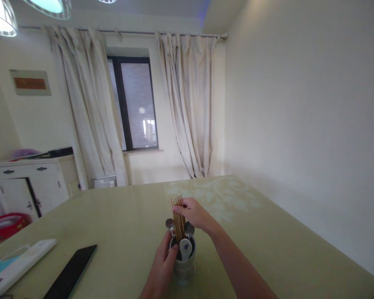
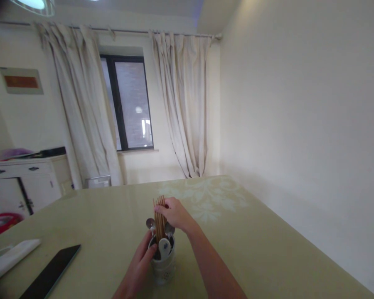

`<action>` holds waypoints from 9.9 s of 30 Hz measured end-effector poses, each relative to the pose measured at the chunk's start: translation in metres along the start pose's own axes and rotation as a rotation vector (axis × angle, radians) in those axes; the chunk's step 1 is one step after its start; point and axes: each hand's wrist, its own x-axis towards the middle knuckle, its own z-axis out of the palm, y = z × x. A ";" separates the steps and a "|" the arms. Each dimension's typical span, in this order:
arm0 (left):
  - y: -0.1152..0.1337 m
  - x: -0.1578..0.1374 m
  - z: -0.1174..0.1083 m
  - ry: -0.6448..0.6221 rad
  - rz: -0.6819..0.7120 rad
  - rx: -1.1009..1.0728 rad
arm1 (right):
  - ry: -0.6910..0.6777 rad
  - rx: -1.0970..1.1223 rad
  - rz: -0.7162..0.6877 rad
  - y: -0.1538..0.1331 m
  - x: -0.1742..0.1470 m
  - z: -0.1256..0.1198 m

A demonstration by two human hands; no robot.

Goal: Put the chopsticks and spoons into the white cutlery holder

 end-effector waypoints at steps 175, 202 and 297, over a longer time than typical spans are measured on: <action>0.008 0.099 -0.095 0.120 -0.265 0.964 | -0.245 -0.723 0.191 -0.060 -0.044 -0.040; 0.143 0.063 -0.042 -0.124 0.353 0.129 | 0.378 -0.345 -0.139 -0.085 -0.037 -0.032; -0.003 0.022 -0.017 0.229 0.051 1.292 | 0.249 0.066 -0.007 0.083 -0.109 0.027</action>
